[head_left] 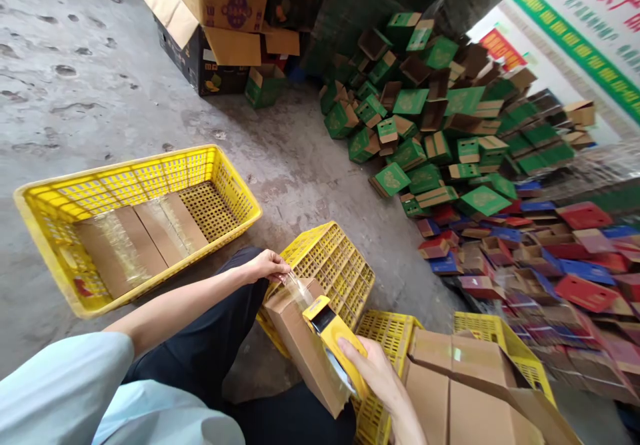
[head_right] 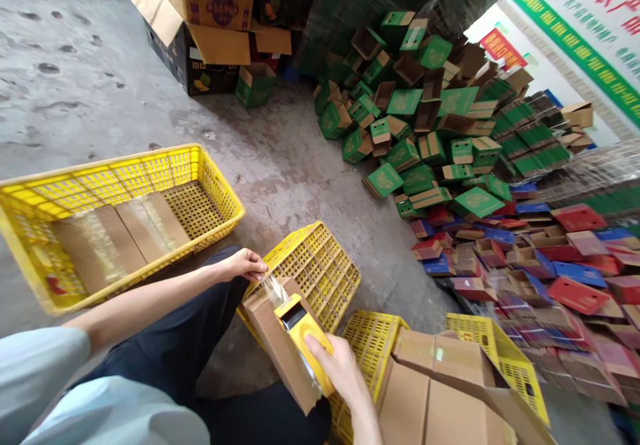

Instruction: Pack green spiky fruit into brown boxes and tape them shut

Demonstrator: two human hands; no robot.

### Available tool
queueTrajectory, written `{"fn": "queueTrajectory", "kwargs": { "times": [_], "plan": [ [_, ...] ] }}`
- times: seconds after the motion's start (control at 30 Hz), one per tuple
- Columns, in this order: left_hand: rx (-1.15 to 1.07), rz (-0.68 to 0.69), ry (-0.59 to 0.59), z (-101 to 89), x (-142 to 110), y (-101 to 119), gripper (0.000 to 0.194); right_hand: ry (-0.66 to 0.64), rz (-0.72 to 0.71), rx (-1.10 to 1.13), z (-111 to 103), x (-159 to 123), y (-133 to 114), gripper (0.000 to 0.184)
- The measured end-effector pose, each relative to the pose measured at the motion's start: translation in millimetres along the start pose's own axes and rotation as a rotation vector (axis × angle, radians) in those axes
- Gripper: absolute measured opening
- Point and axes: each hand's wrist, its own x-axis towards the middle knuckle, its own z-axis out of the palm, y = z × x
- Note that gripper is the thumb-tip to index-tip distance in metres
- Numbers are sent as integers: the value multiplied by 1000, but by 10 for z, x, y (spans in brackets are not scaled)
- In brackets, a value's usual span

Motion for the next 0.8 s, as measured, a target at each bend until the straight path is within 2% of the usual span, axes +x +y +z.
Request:
{"fn": "queueTrajectory", "kwargs": {
  "times": [0.2,0.4,0.63,0.8],
  "plan": [
    [8,31,18,-48,59,-102,56,-62,43,38,-64,95,-2,55],
    [72,91,38,-3,129,-299,55,-71,60,29,-45,123,9,52],
    [247,154,95,191,194,-611,39,-81,62,26,-27,138,13,51],
    [432,210,184,303,164,-766,22,-65,70,8,-1,127,-2,49]
  ]
}}
